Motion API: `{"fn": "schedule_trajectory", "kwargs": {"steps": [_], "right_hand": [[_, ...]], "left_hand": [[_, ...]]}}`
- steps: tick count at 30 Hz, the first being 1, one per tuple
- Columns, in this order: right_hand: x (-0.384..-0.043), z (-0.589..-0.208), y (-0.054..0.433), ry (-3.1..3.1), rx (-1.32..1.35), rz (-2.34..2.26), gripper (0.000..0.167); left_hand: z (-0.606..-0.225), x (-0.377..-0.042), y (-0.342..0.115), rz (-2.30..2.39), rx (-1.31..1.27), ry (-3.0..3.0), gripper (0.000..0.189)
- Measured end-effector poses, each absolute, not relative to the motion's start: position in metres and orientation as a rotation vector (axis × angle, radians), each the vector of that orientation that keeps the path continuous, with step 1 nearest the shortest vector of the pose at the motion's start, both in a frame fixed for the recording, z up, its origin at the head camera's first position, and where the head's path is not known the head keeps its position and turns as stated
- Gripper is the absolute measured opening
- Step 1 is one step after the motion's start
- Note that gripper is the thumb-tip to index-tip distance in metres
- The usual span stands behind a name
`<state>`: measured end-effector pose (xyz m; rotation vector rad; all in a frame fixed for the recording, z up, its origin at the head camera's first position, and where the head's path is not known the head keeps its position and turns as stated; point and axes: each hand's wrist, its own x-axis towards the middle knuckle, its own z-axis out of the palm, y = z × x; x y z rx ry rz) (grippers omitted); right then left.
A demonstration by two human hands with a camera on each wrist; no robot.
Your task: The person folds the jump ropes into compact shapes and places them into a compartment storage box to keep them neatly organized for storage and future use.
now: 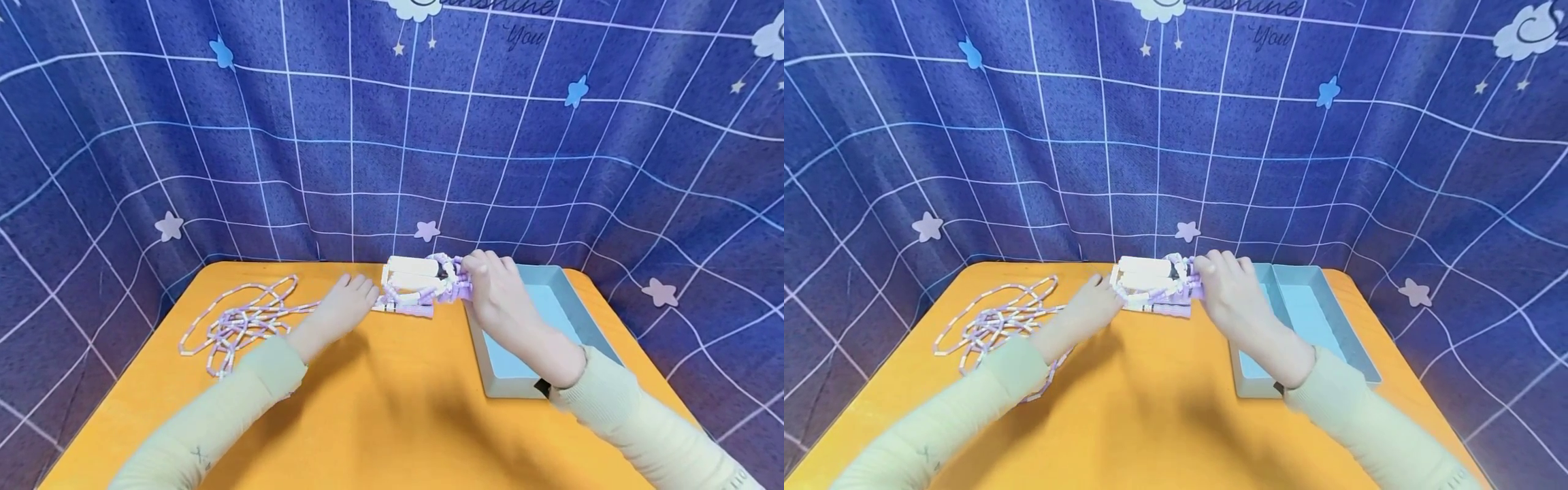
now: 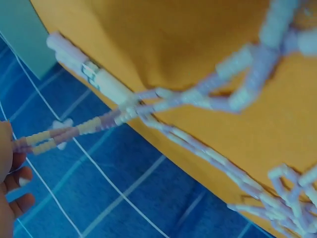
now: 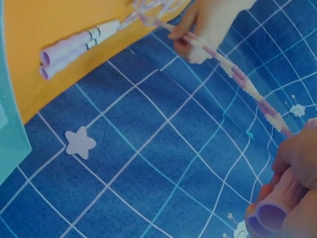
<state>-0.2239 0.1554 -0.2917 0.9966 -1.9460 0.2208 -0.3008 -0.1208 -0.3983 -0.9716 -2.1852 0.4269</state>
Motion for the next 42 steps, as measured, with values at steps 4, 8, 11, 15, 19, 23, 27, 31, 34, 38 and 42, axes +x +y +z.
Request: {"fn": "schedule_trajectory", "kwargs": {"steps": [4,8,11,15,19,23,27,31,34,38,42], "right_hand": [[-0.226,-0.287,0.153,-1.938,0.915,0.218,0.006],[-0.230,-0.284,0.151,-1.943,0.849,0.207,0.031],[-0.234,-0.283,0.150,-1.974,0.795,0.192,0.043],[-0.244,-0.285,0.151,-2.010,0.725,0.170,0.042],[-0.256,-0.288,0.152,-2.043,0.673,0.155,0.031],[-0.267,-0.295,0.153,-2.070,0.629,0.130,0.021],[-0.277,-0.301,0.156,-2.094,0.583,0.088,0.016],[-0.285,-0.306,0.159,-2.144,0.548,0.065,0.018],[-0.290,-0.311,0.161,-2.157,0.536,0.042,0.020],[-0.297,-0.321,0.165,-2.161,0.533,-0.028,0.022],[-0.302,-0.330,0.168,-2.166,0.543,-0.096,0.024]], "left_hand": [[-0.400,-0.289,-0.110,0.474,-1.009,-2.131,0.034],[-0.400,-0.277,-0.102,0.497,-1.013,-2.165,0.030],[-0.399,-0.269,-0.098,0.486,-1.010,-2.180,0.026],[-0.399,-0.258,-0.092,0.480,-1.031,-2.151,0.025],[-0.400,-0.246,-0.088,0.445,-1.073,-2.121,0.027],[-0.397,-0.233,-0.081,0.408,-1.102,-2.124,0.027],[-0.392,-0.222,-0.075,0.395,-1.119,-2.122,0.029],[-0.385,-0.213,-0.072,0.377,-1.129,-2.117,0.033],[-0.378,-0.207,-0.070,0.368,-1.141,-2.091,0.034],[-0.366,-0.201,-0.067,0.345,-1.151,-2.018,0.031],[-0.351,-0.199,-0.064,0.345,-1.138,-1.949,0.030]]}}
